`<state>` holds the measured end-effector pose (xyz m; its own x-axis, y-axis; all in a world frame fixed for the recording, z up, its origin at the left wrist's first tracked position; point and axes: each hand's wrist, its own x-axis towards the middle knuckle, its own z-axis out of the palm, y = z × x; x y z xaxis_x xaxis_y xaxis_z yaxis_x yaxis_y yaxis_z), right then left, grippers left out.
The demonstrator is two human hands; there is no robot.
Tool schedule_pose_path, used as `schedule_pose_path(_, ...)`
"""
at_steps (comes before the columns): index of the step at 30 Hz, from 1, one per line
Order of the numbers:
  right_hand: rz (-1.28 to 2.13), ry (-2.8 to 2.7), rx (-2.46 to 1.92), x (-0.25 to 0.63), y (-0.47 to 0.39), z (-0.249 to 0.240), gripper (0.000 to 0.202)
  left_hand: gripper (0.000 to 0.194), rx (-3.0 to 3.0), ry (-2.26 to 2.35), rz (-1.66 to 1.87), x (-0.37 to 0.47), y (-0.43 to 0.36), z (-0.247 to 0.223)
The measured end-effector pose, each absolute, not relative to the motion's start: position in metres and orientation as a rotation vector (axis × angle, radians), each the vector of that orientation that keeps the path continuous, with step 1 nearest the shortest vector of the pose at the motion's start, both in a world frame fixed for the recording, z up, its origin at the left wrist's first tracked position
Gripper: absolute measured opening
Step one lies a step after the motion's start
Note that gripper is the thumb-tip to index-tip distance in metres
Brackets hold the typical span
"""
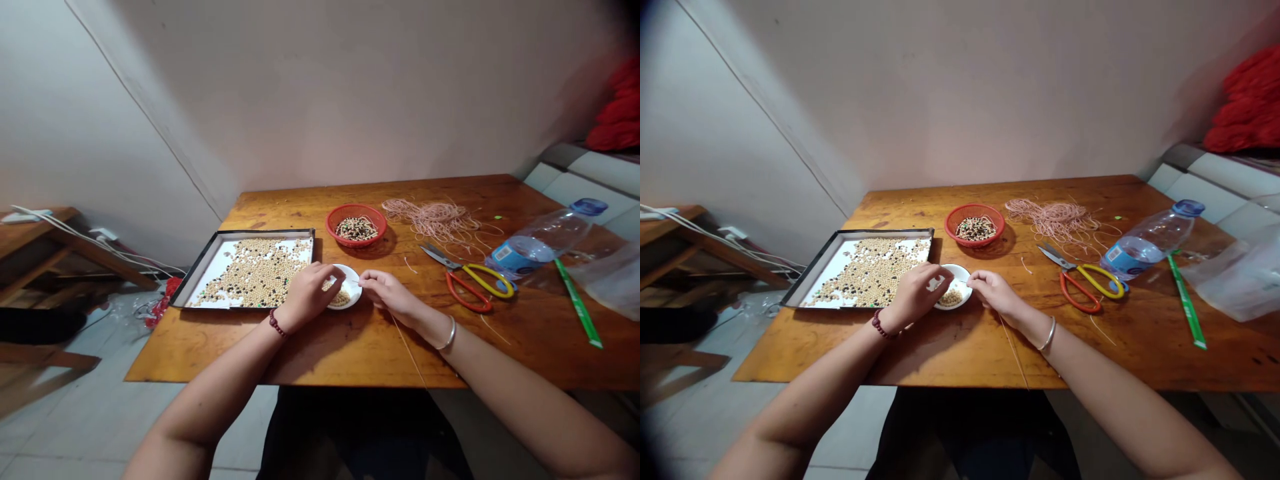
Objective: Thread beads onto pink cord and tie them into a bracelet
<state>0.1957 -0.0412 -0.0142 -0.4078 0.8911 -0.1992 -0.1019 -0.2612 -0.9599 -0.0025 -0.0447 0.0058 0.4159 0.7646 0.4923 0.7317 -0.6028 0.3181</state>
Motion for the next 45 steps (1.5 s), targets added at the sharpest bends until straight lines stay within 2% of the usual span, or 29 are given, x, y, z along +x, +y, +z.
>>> schedule_pose_path(9,1.821,-1.071,-0.987,0.202,-0.038,-0.012,0.017,0.016,2.584,2.112,0.721,-0.043,-0.032,0.022)
schedule_pose_path(13,1.859,-1.01,-0.934,0.203,-0.038,-0.012,0.013,0.02,2.372,2.34,0.264,-0.072,-0.026,0.029)
schedule_pose_path(17,1.981,-0.939,-0.866,0.207,-0.035,-0.014,0.013,0.022,2.158,2.311,-0.006,-0.087,-0.018,0.031)
schedule_pose_path(21,2.095,-0.862,-0.836,0.209,-0.03,-0.018,0.014,0.022,2.171,2.199,-0.041,-0.092,-0.015,0.035)
schedule_pose_path(27,2.087,-0.96,-0.898,0.205,-0.031,-0.02,0.027,0.017,2.193,2.024,-0.09,-0.098,-0.02,0.04)
schedule_pose_path(45,2.125,-1.009,-0.879,0.203,-0.036,-0.016,0.027,0.018,2.267,2.015,-0.098,-0.092,-0.018,0.031)
